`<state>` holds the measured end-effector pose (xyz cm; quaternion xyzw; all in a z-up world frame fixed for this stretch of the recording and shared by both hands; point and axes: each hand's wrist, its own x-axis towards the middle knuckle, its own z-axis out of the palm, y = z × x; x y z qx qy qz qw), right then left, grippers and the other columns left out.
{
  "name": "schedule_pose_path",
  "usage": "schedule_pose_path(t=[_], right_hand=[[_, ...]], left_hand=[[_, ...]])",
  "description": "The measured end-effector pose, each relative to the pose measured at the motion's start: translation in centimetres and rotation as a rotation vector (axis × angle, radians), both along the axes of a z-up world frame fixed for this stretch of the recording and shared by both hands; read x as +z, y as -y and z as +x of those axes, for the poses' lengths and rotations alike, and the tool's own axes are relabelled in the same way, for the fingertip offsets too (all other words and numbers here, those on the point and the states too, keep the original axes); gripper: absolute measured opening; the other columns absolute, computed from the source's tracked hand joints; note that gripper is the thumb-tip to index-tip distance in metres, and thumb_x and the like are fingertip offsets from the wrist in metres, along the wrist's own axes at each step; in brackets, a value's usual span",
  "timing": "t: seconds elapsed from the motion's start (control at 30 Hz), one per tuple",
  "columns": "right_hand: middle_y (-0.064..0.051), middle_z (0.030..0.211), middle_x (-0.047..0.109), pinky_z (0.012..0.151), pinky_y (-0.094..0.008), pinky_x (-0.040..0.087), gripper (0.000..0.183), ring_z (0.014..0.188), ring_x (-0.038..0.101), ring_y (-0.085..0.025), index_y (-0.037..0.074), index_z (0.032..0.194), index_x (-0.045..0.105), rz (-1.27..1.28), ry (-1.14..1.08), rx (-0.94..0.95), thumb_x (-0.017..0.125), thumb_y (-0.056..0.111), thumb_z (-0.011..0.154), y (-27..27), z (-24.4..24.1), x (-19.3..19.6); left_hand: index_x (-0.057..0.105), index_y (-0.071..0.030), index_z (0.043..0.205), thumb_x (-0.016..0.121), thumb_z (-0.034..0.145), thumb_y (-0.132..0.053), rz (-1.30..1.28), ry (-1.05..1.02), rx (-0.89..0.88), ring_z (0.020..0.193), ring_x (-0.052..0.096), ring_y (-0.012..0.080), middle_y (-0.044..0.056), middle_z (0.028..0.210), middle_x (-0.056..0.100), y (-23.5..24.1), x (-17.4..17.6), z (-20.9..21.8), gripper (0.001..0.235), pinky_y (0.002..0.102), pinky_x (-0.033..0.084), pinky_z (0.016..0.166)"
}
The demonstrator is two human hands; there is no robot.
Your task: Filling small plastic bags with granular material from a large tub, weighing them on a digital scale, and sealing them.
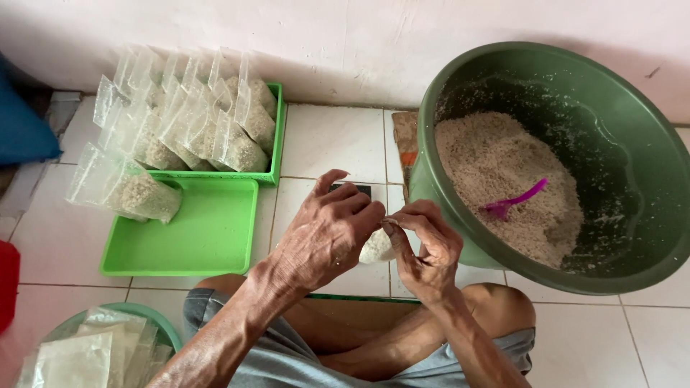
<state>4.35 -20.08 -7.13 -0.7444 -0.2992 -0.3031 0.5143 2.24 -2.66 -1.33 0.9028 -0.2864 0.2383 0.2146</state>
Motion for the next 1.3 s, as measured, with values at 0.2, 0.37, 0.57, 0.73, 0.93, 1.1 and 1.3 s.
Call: schedule_pose_path(t=[0.2,0.37,0.57,0.73,0.93,1.1,1.3], right_hand=[[-0.010,0.078,0.065,0.073,-0.037,0.055,0.005,0.070,0.063,-0.022,0.001,0.086,0.072,0.028,0.006,0.087,0.072,-0.003,0.083,0.3,-0.1,-0.1],[-0.012,0.077,0.064,0.071,-0.036,0.053,0.002,0.071,0.064,-0.021,-0.002,0.086,0.071,0.084,-0.088,0.193,0.070,-0.002,0.087,0.4,0.2,-0.7],[-0.012,0.076,0.063,0.071,-0.036,0.053,0.008,0.069,0.062,-0.025,-0.002,0.082,0.066,0.059,-0.044,0.167,0.066,-0.001,0.090,-0.9,0.2,-0.3],[-0.012,0.077,0.062,0.071,-0.035,0.052,0.012,0.070,0.062,-0.025,-0.001,0.081,0.062,0.051,-0.011,0.152,0.064,0.000,0.092,-0.8,0.4,-0.6],[-0.011,0.077,0.064,0.072,-0.034,0.052,0.010,0.071,0.063,-0.024,0.000,0.081,0.064,0.018,-0.020,0.139,0.067,0.001,0.090,0.1,0.4,-0.8],[-0.012,0.081,0.066,0.074,-0.037,0.051,0.012,0.076,0.063,-0.023,0.000,0.091,0.068,0.043,-0.107,0.235,0.071,0.012,0.089,0.2,0.8,-1.7],[-0.006,0.075,0.068,0.083,-0.032,0.047,0.005,0.073,0.064,-0.019,0.006,0.089,0.074,-0.081,-0.051,0.195,0.072,0.004,0.085,-0.7,0.1,0.1]], left_hand=[[0.062,-0.008,0.076,0.064,0.091,-0.009,-0.048,0.019,-0.062,0.069,0.068,0.0227,0.007,0.061,0.064,0.1,-0.1,0.2,0.016,0.046,0.046,0.099],[0.057,-0.008,0.073,0.060,0.090,-0.003,-0.051,0.043,-0.111,0.065,0.067,0.0241,0.007,0.059,0.061,0.1,-1.1,0.3,0.017,0.043,0.050,0.095],[0.061,-0.006,0.071,0.065,0.087,0.000,0.065,-0.082,-0.012,0.063,0.069,0.0219,0.008,0.058,0.067,-0.5,1.0,-0.5,0.018,0.042,0.047,0.096],[0.063,-0.010,0.080,0.065,0.087,-0.007,0.016,-0.076,0.001,0.067,0.070,0.0213,0.006,0.061,0.066,-1.5,-1.3,-0.5,0.008,0.043,0.048,0.091],[0.061,-0.008,0.077,0.061,0.085,-0.003,-0.009,-0.025,-0.017,0.062,0.067,0.0237,0.007,0.059,0.062,-1.1,-1.8,-0.5,0.010,0.041,0.050,0.086],[0.058,-0.004,0.071,0.058,0.081,0.005,0.049,0.050,-0.046,0.056,0.063,0.0239,0.008,0.055,0.056,-1.1,-1.6,-0.4,0.013,0.039,0.051,0.085],[0.056,-0.008,0.075,0.055,0.088,-0.005,-0.012,0.031,-0.024,0.058,0.066,0.0240,0.006,0.057,0.054,-1.6,-1.4,-1.0,0.014,0.037,0.051,0.084]])
